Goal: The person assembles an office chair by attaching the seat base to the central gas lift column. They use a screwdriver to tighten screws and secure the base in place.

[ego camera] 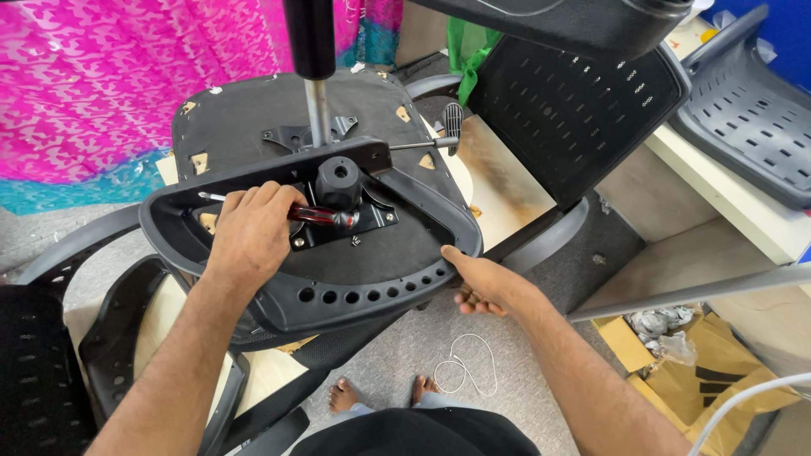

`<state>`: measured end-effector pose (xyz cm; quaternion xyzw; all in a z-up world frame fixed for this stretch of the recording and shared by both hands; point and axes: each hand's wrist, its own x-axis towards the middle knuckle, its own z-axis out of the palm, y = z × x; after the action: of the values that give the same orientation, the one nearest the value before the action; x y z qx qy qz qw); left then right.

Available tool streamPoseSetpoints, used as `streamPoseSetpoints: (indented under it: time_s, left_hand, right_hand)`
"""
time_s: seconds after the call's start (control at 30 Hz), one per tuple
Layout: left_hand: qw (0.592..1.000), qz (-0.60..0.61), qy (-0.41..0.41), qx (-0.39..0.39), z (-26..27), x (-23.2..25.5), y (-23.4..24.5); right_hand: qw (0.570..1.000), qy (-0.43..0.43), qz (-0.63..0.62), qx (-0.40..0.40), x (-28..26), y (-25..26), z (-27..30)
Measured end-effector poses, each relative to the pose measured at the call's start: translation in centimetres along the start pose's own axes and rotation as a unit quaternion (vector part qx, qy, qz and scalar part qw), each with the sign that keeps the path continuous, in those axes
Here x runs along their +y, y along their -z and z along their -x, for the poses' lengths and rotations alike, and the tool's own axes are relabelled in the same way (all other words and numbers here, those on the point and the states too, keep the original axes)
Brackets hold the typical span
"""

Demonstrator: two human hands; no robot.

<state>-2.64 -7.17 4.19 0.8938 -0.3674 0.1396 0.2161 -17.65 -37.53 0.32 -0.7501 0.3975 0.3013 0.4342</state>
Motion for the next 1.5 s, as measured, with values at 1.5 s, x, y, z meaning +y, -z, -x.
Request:
streamPoseSetpoints:
  time_s: [1.5]
  left_hand:
    - [0.977, 0.036, 0.187, -0.098, 0.3, 7.2, -6.7]
  right_hand:
    - [0.783, 0.485, -0.352, 0.167, -3.5, -0.6, 0.8]
